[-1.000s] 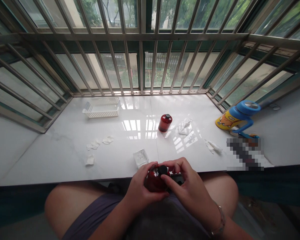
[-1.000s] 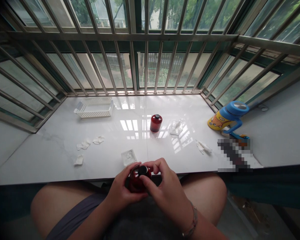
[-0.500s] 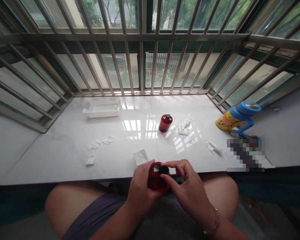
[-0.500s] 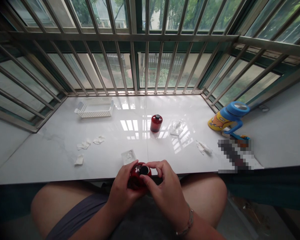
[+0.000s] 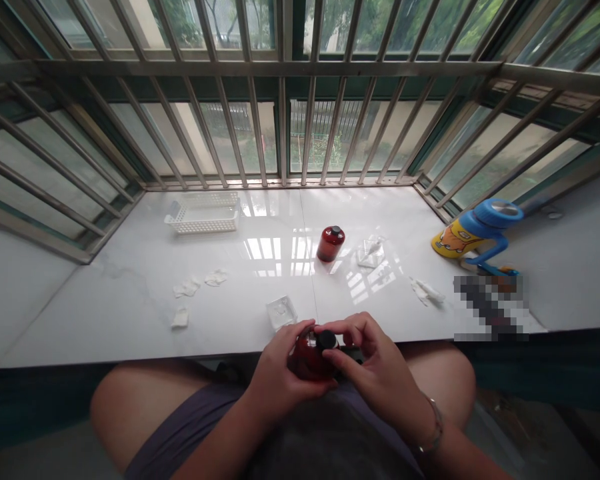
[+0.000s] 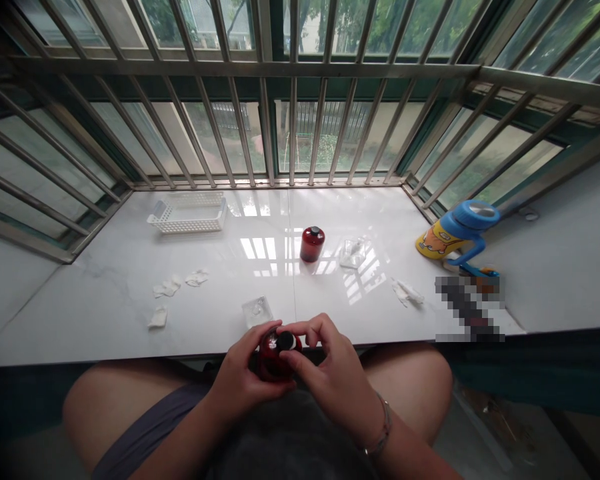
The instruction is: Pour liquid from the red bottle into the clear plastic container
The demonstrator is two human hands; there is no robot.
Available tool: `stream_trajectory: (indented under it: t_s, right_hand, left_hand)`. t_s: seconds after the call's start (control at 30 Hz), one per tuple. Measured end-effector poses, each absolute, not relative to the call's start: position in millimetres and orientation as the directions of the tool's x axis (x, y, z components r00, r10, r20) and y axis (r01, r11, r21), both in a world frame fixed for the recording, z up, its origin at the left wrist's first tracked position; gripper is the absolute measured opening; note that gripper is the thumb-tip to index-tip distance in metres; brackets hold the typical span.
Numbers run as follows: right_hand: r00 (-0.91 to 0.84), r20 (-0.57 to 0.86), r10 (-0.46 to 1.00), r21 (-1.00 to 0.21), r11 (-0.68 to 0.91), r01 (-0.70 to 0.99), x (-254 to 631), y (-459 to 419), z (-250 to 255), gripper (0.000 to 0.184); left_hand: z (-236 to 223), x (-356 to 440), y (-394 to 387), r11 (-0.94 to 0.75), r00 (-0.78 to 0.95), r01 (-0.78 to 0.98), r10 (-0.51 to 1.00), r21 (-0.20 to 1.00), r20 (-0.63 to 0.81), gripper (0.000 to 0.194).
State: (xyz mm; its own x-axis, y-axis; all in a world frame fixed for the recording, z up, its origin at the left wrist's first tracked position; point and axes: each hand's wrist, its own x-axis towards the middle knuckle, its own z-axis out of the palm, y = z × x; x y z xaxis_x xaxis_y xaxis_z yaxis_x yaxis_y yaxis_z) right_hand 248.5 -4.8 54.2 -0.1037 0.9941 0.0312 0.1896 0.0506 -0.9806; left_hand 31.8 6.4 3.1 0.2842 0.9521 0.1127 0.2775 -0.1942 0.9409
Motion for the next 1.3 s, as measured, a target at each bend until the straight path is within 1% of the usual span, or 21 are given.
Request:
stream_trajectory:
  t_s: [0.1, 0.17, 0.27, 0.33, 0.37, 0.4, 0.43, 0.57, 0.63, 0.73, 0.87, 0.97, 1.07, 1.13, 1.23, 1.3]
  right_hand:
    - [-0.066, 0.064, 0.996, -0.974, 0.077, 0.213, 245, -5, 54, 0.038]
    - [-0.056, 0.072, 0.996, -0.969, 0.083, 0.232, 244, -6, 55, 0.035]
    - [-0.063, 0.079, 0.995, -0.963, 0.092, 0.251, 245, -6, 55, 0.028]
    - [-0.033, 0.105, 0.994, -0.959, 0.11, 0.263, 251, -1, 54, 0.031]
    - [-0.002, 0.126, 0.992, -0.952, 0.122, 0.279, 255, 3, 53, 0.034]
    - [0.037, 0.149, 0.988, -0.942, 0.131, 0.309, 260, 9, 51, 0.036]
    - [0.078, 0.176, 0.981, -0.926, 0.138, 0.352, 266, 17, 48, 0.038]
    - [0.189, 0.267, 0.945, -0.805, 0.111, 0.583, 290, 59, 31, 0.041]
    - [0.214, 0.289, 0.933, -0.76, 0.088, 0.644, 298, 81, 20, 0.041]
    - [0.24, 0.311, 0.92, -0.751, 0.083, 0.655, 304, 109, 8, 0.043]
    - [0.234, 0.337, 0.912, -0.761, 0.118, 0.638, 300, 132, 1, 0.045]
    - [0.211, 0.341, 0.916, -0.761, 0.137, 0.634, 296, 140, 1, 0.042]
    - [0.158, 0.358, 0.92, -0.73, 0.17, 0.662, 297, 138, 5, 0.042]
    - [0.144, 0.399, 0.906, -0.7, 0.2, 0.686, 300, 130, 7, 0.042]
    - [0.206, 0.471, 0.858, -0.666, 0.193, 0.72, 310, 110, 7, 0.032]
    - [0.261, 0.473, 0.842, -0.659, 0.141, 0.739, 319, 93, 4, 0.028]
  left_hand:
    - [4, 33, 6, -0.271, 0.26, 0.326, 0.947, 0.906, 0.19, 0.098]
    - [4, 33, 5, -0.292, 0.261, 0.347, 0.943, 0.891, 0.207, 0.1]
    - [3, 32, 5, -0.283, 0.286, 0.341, 0.94, 0.896, 0.187, 0.115]
    - [2, 28, 5, -0.288, 0.29, 0.329, 0.937, 0.899, 0.193, 0.125]
    - [2, 26, 6, -0.297, 0.284, 0.329, 0.936, 0.897, 0.206, 0.125]
    - [3, 23, 6, -0.308, 0.274, 0.335, 0.936, 0.89, 0.221, 0.12]
    - [4, 19, 6, -0.32, 0.262, 0.349, 0.936, 0.881, 0.236, 0.111]
    - [9, 4, 6, -0.346, 0.203, 0.436, 0.937, 0.831, 0.284, 0.064]
    - [13, -2, 5, -0.344, 0.182, 0.47, 0.939, 0.813, 0.292, 0.05]
    - [17, -9, 2, -0.335, 0.153, 0.501, 0.942, 0.798, 0.299, 0.037]
    - [19, -16, 0, -0.327, 0.109, 0.528, 0.941, 0.784, 0.319, 0.025]
    - [19, -19, 0, -0.328, 0.089, 0.547, 0.938, 0.77, 0.336, 0.021]
    - [17, -21, 2, -0.334, 0.073, 0.554, 0.932, 0.763, 0.355, 0.019]
    - [16, -22, 3, -0.336, 0.059, 0.553, 0.929, 0.763, 0.366, 0.016]
    - [13, -23, 3, -0.322, 0.023, 0.545, 0.929, 0.774, 0.37, 0.012]
    - [12, -23, 2, -0.302, 0.01, 0.53, 0.937, 0.792, 0.35, 0.016]
